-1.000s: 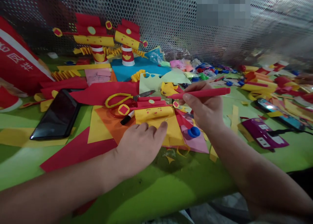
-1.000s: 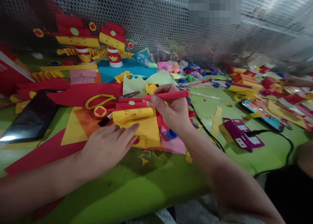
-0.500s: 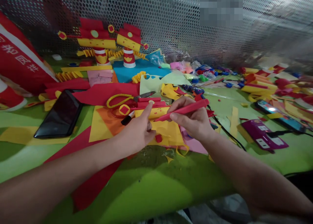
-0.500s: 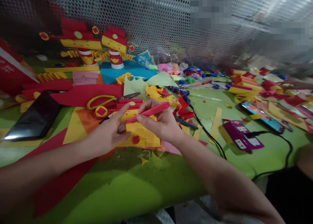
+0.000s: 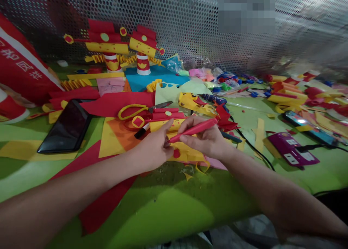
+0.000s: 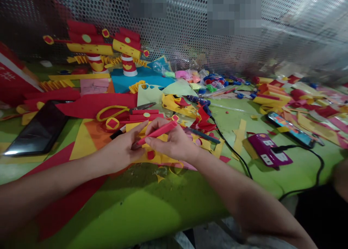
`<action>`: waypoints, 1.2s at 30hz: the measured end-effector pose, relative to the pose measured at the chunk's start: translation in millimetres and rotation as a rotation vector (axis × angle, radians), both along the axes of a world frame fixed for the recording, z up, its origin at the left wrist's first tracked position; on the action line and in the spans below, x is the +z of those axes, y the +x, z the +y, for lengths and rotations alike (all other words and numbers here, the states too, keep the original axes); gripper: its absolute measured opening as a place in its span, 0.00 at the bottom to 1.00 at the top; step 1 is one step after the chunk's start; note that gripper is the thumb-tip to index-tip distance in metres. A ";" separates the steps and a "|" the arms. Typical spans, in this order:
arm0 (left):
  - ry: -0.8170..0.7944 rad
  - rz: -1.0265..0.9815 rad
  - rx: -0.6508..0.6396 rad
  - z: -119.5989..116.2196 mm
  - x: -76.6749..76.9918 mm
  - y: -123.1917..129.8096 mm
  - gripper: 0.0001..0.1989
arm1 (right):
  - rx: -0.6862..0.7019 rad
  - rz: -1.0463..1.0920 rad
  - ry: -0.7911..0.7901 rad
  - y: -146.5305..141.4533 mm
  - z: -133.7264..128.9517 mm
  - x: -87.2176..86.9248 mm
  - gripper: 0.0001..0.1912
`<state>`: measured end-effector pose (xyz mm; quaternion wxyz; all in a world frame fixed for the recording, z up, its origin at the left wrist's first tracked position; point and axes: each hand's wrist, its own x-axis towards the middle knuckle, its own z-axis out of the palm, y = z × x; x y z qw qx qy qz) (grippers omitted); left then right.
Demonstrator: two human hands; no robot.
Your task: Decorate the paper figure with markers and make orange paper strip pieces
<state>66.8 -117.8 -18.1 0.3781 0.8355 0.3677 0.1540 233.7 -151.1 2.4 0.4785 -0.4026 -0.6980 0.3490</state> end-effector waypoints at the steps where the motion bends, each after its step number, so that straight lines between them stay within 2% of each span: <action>1: 0.013 0.014 -0.006 -0.6 1.8 0.0 0.34 | 0.018 -0.004 -0.012 -0.7 0.2 0.2 0.10; 6: 0.057 -0.002 -0.012 -1.5 5.6 -0.7 0.32 | 0.085 0.064 -0.080 -2.8 4.1 -3.9 0.07; 10: -0.031 -0.029 0.007 -0.9 4.6 -1.1 0.33 | 0.118 0.163 -0.153 -4.9 7.4 -10.0 0.08; 15: -0.178 -0.067 0.020 -0.9 7.5 1.1 0.33 | 0.130 0.167 -0.214 -8.7 8.9 -15.2 0.11; 18: -0.172 -0.128 -0.009 -0.9 10.0 1.7 0.31 | 0.140 0.161 -0.198 -10.5 8.0 -12.4 0.12; 23: -0.082 -0.146 0.051 0.1 28.7 -2.5 0.30 | 0.067 0.105 -0.119 -3.0 6.6 4.3 0.16; 25: -0.059 -0.160 0.061 4.9 41.7 -6.8 0.25 | 0.000 0.068 -0.097 7.5 10.0 9.3 0.18; 28: 0.118 -0.042 0.198 21.4 59.1 -16.7 0.19 | -0.239 -0.061 -0.075 27.3 20.2 10.8 0.15; 31: 0.309 0.222 0.396 44.6 66.0 -28.7 0.20 | -0.467 -0.344 -0.137 40.6 30.3 7.6 0.06; 33: 0.336 0.391 0.503 58.5 63.9 -36.2 0.22 | -0.493 -0.528 -0.203 42.2 33.5 5.0 0.03; 36: 0.361 0.547 0.520 72.3 54.8 -44.9 0.22 | -0.445 -0.671 -0.260 37.0 33.6 2.9 0.04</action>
